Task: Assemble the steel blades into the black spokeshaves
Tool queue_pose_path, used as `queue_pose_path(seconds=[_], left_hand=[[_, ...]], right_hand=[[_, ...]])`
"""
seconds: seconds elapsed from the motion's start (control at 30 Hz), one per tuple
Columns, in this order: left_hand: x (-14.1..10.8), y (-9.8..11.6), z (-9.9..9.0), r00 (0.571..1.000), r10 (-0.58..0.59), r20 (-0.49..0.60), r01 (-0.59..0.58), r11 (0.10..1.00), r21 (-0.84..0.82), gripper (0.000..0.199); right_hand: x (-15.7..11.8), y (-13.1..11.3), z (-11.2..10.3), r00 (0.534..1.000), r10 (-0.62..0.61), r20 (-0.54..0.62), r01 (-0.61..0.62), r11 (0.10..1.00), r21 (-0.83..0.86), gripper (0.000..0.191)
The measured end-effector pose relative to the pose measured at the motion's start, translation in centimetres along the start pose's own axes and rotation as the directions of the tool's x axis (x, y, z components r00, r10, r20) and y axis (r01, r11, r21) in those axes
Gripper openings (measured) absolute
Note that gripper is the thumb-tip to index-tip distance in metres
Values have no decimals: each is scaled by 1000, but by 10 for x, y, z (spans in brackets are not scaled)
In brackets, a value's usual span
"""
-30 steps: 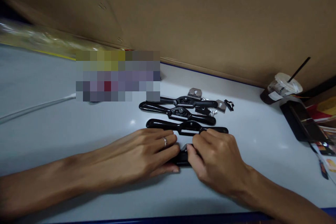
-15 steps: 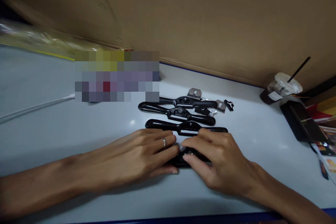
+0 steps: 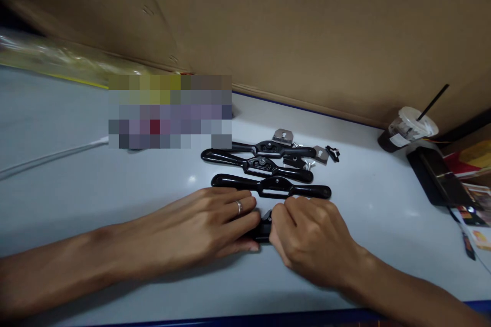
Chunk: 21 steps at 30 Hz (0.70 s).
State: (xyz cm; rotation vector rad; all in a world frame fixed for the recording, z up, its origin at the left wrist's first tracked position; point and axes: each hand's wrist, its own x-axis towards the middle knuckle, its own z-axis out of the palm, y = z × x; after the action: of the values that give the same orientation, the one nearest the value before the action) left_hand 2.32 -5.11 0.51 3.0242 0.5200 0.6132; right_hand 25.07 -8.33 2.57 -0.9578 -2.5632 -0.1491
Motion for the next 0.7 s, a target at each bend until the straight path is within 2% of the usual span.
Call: queue_pose_path(seconds=[0.1,0.2,0.27,0.33,0.4,0.53,0.7], left_hand=[[0,0,-1,1000,1,-10,-1,1000,5,24],[1,0,-2,1000,5,-2,-5,1000,15,24],[1,0,-3,1000,7,5,-7,1000,18,24],[1,0,-3,1000,8,-1,-8,1000,12,24],[0,-1,-2,1000,8,-12,-8,1000,0,24],[-1,0,0,1000,2,0,-2,1000,-16,22],[-2,-1,0,1000,9,-22,-9,1000,-11,25]], right_hand=[[2,1,-2,994,110,-27,-105,985,135,38],[4,9,-11,976,218,22,-213,918,336,34],[5,14,-14,974,220,61,-224,867,445,19],[4,16,-13,983,172,65,-181,840,511,9],[4,15,-9,990,137,41,-138,840,525,12],[4,12,-5,988,157,12,-140,844,518,14],[5,13,-4,997,78,20,-79,886,458,21]])
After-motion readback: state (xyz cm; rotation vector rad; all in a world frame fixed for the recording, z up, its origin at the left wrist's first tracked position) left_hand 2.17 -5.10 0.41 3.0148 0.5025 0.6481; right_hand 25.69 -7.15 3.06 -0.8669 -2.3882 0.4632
